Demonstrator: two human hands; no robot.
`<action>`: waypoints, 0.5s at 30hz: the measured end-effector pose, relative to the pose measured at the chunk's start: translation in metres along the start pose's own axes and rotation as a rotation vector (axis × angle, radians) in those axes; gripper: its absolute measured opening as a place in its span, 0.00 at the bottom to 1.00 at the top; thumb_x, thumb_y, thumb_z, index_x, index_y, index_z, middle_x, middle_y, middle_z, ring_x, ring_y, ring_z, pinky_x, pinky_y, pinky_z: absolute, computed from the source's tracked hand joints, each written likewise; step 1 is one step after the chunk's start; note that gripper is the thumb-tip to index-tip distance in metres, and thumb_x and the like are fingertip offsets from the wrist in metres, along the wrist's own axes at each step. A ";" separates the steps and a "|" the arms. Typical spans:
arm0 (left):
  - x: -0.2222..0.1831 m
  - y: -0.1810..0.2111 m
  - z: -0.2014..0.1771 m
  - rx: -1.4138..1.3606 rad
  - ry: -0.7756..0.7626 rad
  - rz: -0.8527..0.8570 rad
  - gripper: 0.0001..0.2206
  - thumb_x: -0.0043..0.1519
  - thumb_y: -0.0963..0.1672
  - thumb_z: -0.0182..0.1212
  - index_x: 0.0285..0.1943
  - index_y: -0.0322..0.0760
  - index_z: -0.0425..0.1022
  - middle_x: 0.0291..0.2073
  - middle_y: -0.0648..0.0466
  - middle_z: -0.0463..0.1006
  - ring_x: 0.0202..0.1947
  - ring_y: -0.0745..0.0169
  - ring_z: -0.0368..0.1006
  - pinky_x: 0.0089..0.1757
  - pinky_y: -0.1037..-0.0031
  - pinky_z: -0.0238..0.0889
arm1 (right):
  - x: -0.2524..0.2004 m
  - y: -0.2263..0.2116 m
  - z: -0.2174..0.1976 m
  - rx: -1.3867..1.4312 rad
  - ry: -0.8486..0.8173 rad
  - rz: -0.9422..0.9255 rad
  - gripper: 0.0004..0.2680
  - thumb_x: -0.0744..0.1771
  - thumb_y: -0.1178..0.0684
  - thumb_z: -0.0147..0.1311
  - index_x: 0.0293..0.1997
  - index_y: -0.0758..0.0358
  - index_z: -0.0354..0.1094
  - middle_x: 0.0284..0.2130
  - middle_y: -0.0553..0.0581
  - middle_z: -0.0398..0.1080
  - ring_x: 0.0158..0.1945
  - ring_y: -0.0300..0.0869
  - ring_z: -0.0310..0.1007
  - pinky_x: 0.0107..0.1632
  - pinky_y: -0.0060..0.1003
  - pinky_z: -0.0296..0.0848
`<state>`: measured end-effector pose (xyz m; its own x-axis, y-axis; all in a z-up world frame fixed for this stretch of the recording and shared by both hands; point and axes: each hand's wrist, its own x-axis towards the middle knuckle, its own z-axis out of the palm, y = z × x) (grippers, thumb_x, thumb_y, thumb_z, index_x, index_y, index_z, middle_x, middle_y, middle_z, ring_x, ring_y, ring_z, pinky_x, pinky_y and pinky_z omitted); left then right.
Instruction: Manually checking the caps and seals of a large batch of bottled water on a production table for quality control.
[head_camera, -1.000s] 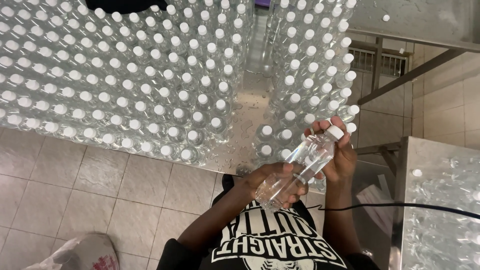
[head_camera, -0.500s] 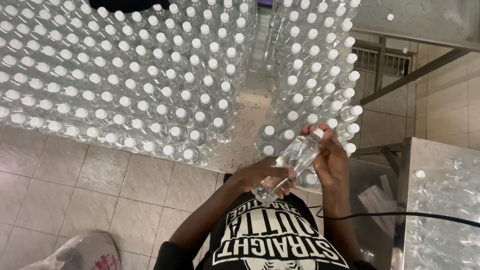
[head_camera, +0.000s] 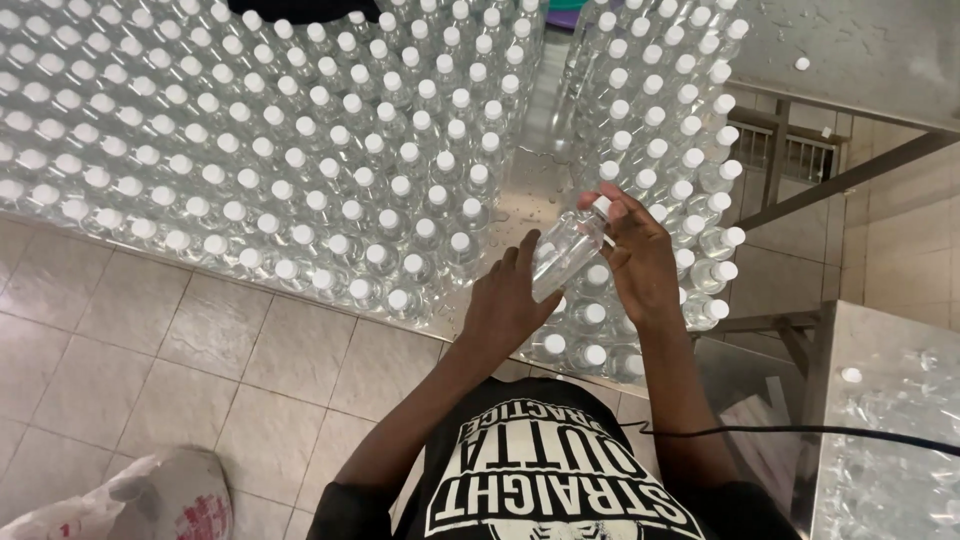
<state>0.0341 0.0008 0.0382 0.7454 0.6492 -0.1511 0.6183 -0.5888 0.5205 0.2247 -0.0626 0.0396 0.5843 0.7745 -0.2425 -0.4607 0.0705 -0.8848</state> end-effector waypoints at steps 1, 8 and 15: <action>-0.004 -0.010 0.008 -0.137 0.080 -0.020 0.41 0.66 0.53 0.65 0.84 0.32 0.51 0.59 0.31 0.76 0.56 0.30 0.80 0.50 0.46 0.76 | 0.004 0.008 -0.006 -0.115 -0.079 -0.025 0.15 0.74 0.56 0.50 0.72 0.61 0.67 0.56 0.65 0.77 0.63 0.45 0.78 0.65 0.38 0.76; -0.037 -0.072 0.079 -0.648 0.234 -0.250 0.44 0.60 0.55 0.74 0.84 0.44 0.54 0.70 0.34 0.71 0.70 0.30 0.69 0.64 0.45 0.66 | -0.018 0.038 0.036 -0.641 -0.311 -0.018 0.20 0.63 0.55 0.75 0.62 0.58 0.78 0.51 0.59 0.83 0.59 0.46 0.81 0.57 0.40 0.81; -0.053 -0.153 0.208 -0.490 0.524 -0.327 0.52 0.48 0.53 0.84 0.79 0.25 0.60 0.64 0.28 0.72 0.66 0.26 0.71 0.64 0.45 0.69 | -0.023 0.142 0.069 -1.112 -0.518 0.015 0.17 0.70 0.49 0.64 0.68 0.51 0.72 0.60 0.67 0.76 0.64 0.63 0.76 0.66 0.59 0.76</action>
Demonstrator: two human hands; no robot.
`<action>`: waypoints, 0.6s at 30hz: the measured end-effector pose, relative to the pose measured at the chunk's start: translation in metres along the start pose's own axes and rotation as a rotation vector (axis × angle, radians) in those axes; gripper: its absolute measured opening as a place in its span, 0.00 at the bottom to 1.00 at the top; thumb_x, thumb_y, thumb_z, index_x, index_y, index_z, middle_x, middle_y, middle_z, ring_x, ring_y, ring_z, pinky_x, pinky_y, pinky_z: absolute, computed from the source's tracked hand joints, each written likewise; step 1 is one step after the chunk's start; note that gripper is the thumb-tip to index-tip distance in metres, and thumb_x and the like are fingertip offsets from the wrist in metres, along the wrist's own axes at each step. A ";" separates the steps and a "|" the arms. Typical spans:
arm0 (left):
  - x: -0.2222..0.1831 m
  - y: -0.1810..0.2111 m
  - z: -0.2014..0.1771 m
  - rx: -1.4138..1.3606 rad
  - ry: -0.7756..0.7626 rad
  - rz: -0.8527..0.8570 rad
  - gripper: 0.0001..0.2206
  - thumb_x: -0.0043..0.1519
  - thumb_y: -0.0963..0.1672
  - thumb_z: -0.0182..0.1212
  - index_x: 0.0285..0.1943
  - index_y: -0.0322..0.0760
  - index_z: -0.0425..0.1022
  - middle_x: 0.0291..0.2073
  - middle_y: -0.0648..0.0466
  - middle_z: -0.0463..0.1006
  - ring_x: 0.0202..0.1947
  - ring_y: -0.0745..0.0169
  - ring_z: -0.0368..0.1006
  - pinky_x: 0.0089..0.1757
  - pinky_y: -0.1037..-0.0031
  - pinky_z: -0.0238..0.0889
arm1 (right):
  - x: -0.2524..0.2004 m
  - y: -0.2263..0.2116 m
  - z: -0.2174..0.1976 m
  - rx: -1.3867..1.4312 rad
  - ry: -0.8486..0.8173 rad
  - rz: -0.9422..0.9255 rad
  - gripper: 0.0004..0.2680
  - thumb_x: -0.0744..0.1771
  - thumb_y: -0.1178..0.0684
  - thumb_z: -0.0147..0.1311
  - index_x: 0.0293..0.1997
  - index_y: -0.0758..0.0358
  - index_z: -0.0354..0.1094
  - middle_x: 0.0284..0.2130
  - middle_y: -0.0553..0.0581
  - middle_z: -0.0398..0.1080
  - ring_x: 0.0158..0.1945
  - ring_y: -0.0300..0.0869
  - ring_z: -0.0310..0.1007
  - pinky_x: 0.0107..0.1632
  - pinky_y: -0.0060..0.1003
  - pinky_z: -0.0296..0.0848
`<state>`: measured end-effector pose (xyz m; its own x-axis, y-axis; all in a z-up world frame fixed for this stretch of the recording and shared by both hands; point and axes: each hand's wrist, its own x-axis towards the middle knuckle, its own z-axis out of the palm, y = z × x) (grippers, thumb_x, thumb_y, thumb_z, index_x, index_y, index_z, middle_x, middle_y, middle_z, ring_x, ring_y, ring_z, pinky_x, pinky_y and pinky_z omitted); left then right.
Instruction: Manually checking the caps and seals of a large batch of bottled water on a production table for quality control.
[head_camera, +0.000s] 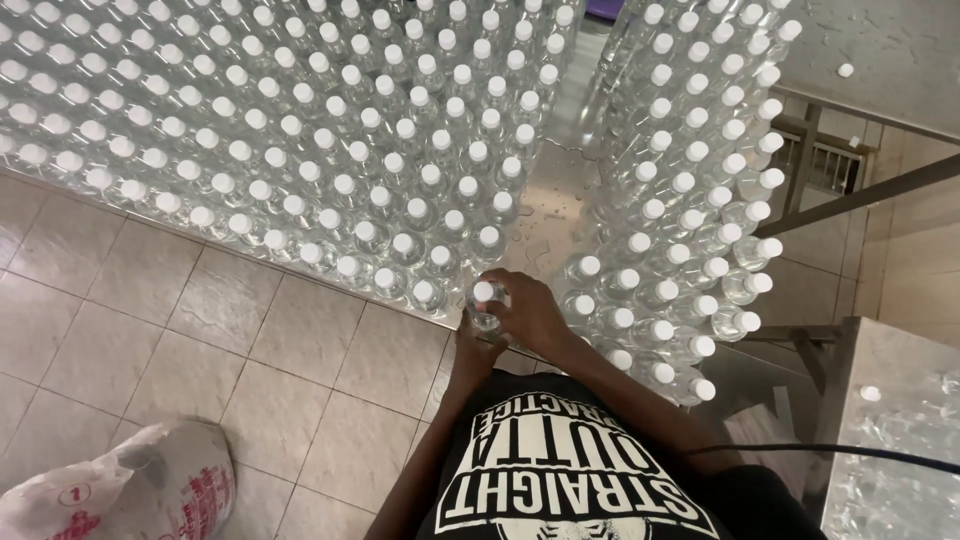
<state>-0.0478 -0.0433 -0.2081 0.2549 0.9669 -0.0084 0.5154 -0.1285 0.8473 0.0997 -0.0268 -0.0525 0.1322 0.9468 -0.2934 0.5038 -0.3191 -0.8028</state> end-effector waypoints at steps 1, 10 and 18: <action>-0.003 0.028 -0.025 -0.413 -0.113 -0.272 0.43 0.56 0.48 0.77 0.80 0.32 0.60 0.64 0.32 0.72 0.66 0.34 0.73 0.64 0.49 0.69 | 0.008 0.007 0.008 -0.056 -0.035 -0.012 0.17 0.71 0.46 0.61 0.69 0.48 0.70 0.60 0.65 0.75 0.66 0.62 0.75 0.67 0.58 0.74; 0.020 -0.013 0.003 -1.178 -0.020 -0.545 0.26 0.71 0.35 0.55 0.77 0.23 0.52 0.63 0.39 0.68 0.71 0.45 0.68 0.72 0.63 0.61 | -0.006 -0.037 -0.042 -0.240 -0.055 -0.200 0.19 0.73 0.49 0.52 0.76 0.57 0.62 0.66 0.73 0.69 0.70 0.66 0.69 0.70 0.63 0.68; 0.019 -0.061 0.038 -1.412 0.201 -0.625 0.27 0.72 0.36 0.58 0.78 0.18 0.50 0.71 0.30 0.64 0.72 0.33 0.66 0.73 0.54 0.58 | -0.083 -0.033 -0.213 0.304 0.028 -0.489 0.19 0.66 0.56 0.64 0.64 0.70 0.74 0.58 0.71 0.80 0.63 0.59 0.79 0.66 0.62 0.74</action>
<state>-0.0435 -0.0258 -0.2804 0.1323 0.8132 -0.5668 -0.6953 0.4837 0.5316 0.2541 -0.0859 0.1084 -0.0296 0.9867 0.1601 0.2441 0.1625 -0.9561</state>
